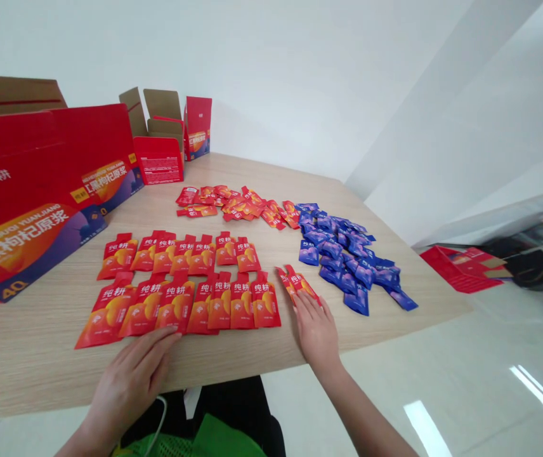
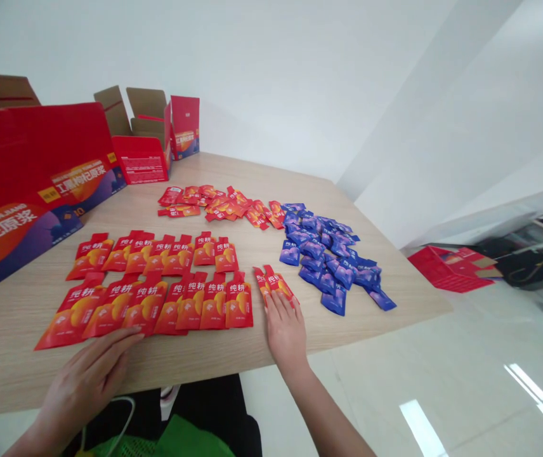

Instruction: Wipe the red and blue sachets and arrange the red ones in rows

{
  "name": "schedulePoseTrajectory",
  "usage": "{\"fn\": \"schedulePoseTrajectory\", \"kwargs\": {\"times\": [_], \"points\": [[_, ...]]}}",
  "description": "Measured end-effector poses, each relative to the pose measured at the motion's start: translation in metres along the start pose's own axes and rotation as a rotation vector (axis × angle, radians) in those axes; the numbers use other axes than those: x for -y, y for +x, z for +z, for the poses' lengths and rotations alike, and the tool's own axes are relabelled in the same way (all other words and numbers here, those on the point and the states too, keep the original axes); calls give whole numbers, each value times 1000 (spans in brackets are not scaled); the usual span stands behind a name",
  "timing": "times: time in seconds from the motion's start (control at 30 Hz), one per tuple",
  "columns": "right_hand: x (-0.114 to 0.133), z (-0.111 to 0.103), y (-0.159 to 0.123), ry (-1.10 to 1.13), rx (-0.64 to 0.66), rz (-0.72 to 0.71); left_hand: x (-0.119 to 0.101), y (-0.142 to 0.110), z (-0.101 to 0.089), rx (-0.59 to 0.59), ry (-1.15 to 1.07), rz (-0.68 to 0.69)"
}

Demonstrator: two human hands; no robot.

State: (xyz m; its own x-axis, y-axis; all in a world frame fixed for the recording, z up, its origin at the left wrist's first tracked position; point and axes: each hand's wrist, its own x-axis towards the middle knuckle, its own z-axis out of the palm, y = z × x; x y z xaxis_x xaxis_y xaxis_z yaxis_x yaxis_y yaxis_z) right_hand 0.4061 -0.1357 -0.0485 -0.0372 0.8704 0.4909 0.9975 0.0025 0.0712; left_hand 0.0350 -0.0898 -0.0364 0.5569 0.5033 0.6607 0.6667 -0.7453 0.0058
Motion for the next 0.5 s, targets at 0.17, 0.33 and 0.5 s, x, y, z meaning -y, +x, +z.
{"fn": "schedulePoseTrajectory", "kwargs": {"times": [0.17,0.33,0.5], "points": [[1,-10,35,66,-141,209,0,3,0,-21,7,4],[17,-9,107,12,86,151,1,2,1,-33,17,-1],[30,11,140,27,340,0,1,0,2,-31,-8,-38]]}}
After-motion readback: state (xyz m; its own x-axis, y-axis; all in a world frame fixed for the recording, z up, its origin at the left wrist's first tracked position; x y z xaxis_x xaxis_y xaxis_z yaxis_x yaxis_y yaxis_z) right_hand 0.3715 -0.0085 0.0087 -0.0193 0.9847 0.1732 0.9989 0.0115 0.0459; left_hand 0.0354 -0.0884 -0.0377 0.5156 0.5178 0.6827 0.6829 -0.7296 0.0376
